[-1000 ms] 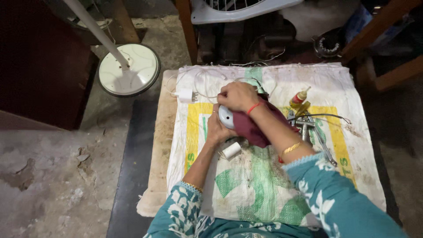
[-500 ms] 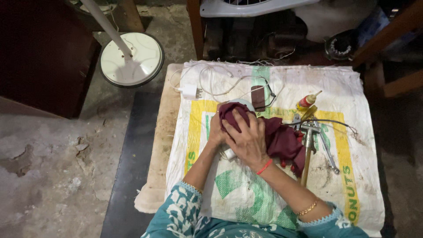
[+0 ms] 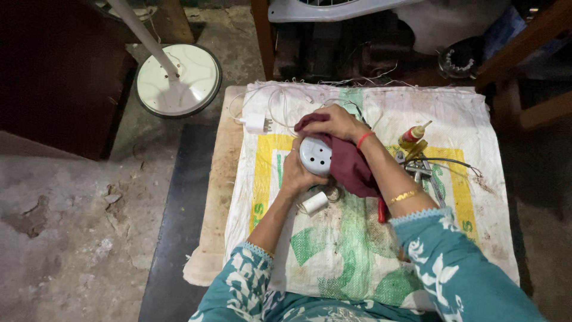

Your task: The person sits on the floor and cleans a white cylindrical electrical component using a maroon cloth and a green scouring pad. They wipe the interior and exterior surfaces repeatedly, occasionally adjusting the attached wire and inspecting the component.

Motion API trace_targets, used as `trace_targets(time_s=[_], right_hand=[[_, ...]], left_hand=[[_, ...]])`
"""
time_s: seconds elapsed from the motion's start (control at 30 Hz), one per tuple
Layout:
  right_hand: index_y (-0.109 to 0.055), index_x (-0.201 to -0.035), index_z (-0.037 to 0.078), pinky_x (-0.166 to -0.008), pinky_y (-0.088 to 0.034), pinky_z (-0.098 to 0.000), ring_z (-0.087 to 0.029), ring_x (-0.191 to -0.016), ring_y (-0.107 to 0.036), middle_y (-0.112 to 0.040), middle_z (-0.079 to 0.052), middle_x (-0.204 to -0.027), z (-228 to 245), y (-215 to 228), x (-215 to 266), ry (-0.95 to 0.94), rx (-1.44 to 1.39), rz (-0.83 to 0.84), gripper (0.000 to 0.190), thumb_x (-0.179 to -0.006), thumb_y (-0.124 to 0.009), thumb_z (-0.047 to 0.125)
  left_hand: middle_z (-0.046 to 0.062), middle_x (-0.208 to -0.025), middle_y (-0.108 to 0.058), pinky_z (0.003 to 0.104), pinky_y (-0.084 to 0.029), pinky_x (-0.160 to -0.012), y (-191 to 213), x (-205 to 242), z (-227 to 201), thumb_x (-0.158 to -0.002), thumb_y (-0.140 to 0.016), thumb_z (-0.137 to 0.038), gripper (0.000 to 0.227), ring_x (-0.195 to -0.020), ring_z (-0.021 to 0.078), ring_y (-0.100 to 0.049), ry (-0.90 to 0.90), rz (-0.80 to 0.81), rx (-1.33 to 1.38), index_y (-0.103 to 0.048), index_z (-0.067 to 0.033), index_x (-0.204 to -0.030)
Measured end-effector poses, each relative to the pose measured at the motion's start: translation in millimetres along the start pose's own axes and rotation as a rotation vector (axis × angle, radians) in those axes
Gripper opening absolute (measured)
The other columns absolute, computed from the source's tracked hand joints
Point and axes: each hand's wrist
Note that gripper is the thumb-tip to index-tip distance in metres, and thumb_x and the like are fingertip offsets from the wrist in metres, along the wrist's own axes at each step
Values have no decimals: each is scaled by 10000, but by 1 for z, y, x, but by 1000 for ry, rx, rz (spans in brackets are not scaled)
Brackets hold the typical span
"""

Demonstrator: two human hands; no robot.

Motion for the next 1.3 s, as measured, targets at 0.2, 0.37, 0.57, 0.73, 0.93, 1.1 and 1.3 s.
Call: trace_targets(time_s=[0.2,0.37,0.57,0.73,0.93,1.1,1.3], right_hand=[[-772,-1085,75,-783,-578,-421,-343,-884,-754,-768,-206,-966,-34,-29,41,-154,373,-513,506,-819,-769,505],[-745,-1117,100,-756,-555,-513,-416,-860,-716,-745,-229,-915,-6,-56,68,-269,529,-677,472,-861,-744,497],[-755,-1175,114,-699,-562,-457,-363,-815,-726,-751,-191,-921,32,-61,130,-154,632,-712,503,-771,-809,408],[-705,-1231,-23,-845,-579,-306,-172,-937,-734,-773,-104,-1075,62,-22,228,2,177,-958,391,-887,-792,140],[-678,-1306,-51,-904,-550,-235,-91,-983,-677,-736,-80,-1135,65,0,325,95,118,-1219,328,-1033,-780,99],[-687,-1274,-50,-864,-544,-220,-82,-935,-680,-741,-69,-1083,54,-3,333,39,129,-1221,315,-1015,-779,104],[-669,-1322,-47,-888,-545,-232,-84,-972,-674,-740,-75,-1118,54,-23,312,10,23,-1122,401,-953,-757,83]], left_hand=[[134,-1202,-727,383,-568,-977,0,6,-3,-380,-996,-268,1179,-1138,295,-717,39,35,20,-449,-64,-1405],[126,-1238,-718,373,-562,-1008,0,6,-5,-436,-1006,-256,1132,-1170,277,-713,29,20,90,-456,-64,-1407],[122,-1209,-704,352,-565,-995,1,1,-4,-398,-953,-162,1143,-1127,245,-694,60,60,14,-419,-60,-1403],[120,-1273,-654,371,-556,-1049,-1,1,-18,-432,-919,-49,1122,-1190,246,-651,-5,52,278,-417,-44,-1436],[111,-1325,-595,386,-545,-1096,-8,-5,-58,-477,-937,-66,1123,-1237,256,-616,-112,-254,525,-390,-30,-1457],[138,-1362,-554,386,-478,-1136,-26,-15,-88,-530,-1027,-200,1115,-1268,262,-562,-51,-691,301,-413,-16,-1442],[169,-1350,-530,419,-436,-1129,-59,-13,-75,-507,-1023,-309,1167,-1269,298,-544,178,-892,146,-379,1,-1429]])
Point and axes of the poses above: each hand's wrist, its own x-axis away from the middle knuckle, its own y-axis out of the back of the hand, z = x × y
